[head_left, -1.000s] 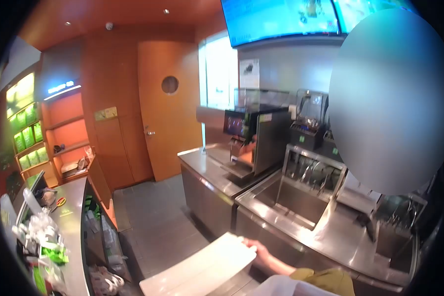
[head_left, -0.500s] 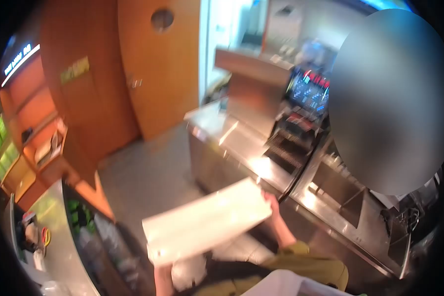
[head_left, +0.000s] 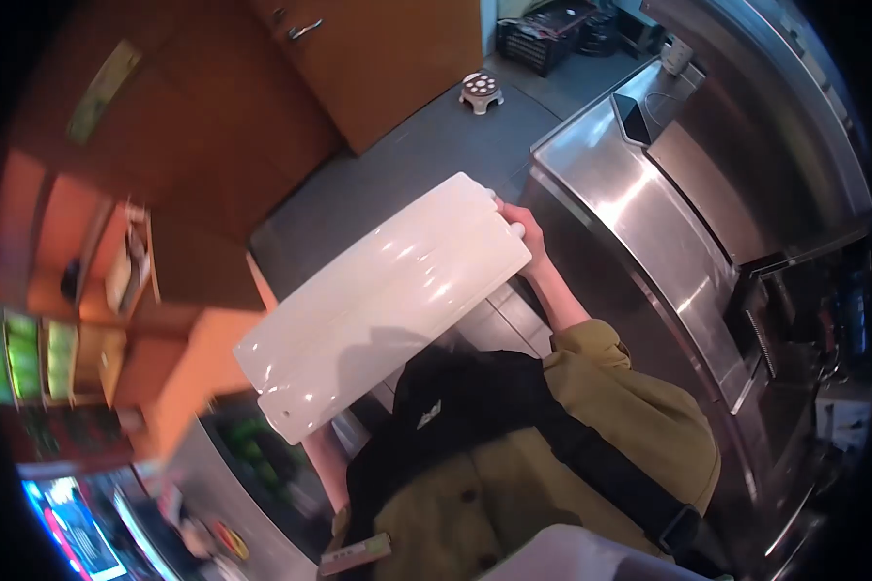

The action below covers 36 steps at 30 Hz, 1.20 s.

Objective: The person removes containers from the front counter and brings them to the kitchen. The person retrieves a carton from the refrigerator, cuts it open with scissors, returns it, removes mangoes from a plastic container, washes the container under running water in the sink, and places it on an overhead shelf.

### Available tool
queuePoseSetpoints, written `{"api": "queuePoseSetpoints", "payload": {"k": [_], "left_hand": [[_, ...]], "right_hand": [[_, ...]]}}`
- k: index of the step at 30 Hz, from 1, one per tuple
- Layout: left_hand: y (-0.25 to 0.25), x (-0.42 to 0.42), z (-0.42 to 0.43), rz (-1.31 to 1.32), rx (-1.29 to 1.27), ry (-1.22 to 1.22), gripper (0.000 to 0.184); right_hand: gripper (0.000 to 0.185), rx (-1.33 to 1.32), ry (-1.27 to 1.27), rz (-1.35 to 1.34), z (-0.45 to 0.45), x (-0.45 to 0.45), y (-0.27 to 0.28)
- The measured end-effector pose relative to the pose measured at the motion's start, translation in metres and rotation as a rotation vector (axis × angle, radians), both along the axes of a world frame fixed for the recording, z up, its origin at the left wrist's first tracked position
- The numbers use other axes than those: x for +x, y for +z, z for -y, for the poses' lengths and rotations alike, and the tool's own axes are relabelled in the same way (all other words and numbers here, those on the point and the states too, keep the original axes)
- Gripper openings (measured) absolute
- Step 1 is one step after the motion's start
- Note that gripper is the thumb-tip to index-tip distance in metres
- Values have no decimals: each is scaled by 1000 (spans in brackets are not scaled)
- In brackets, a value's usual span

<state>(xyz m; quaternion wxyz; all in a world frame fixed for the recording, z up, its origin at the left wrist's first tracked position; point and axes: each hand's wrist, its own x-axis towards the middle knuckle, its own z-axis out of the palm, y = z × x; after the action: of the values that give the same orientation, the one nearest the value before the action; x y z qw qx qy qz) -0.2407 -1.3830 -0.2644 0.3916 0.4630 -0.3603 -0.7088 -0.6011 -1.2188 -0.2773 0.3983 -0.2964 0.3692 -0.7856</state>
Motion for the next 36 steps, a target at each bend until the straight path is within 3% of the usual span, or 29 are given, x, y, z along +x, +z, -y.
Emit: {"api": "queuePoseSetpoints", "payload": {"k": [5, 6, 8, 10, 14, 19, 22, 27, 28, 30, 36], "left_hand": [[18, -131, 161, 53, 23, -211, 35], [17, -167, 189, 60, 18, -270, 35], [10, -246, 235, 71, 16, -364, 35], [1, -326, 255, 70, 18, -424, 35], [-7, -471, 288, 55, 50, -473, 34], [9, -685, 327, 102, 32, -623, 34], [-4, -825, 327, 89, 53, -699, 34], [-9, -1025, 323, 80, 33, -886, 34], [-9, -1069, 317, 65, 35, -935, 34], [-2, -1154, 299, 54, 62, -1024, 34], [-5, -1406, 192, 28, 134, -1275, 34]], "right_hand": [[41, 89, -327, 18, 67, -87, 45], [31, 69, -357, 108, 74, -105, 58], [33, 57, -521, 24, 94, -165, 42], [35, 93, -531, 87, 92, -229, 6], [36, 113, -651, -47, 109, -358, 20], [42, 168, -777, 81, 129, -534, 17], [41, 126, -896, 107, 130, -632, 9], [39, 72, -792, 262, 104, -776, -11], [31, 38, -870, 176, 96, -806, 1], [31, 108, -988, -113, 69, -856, 26], [37, 216, -1422, 19, -34, -988, 55]]}}
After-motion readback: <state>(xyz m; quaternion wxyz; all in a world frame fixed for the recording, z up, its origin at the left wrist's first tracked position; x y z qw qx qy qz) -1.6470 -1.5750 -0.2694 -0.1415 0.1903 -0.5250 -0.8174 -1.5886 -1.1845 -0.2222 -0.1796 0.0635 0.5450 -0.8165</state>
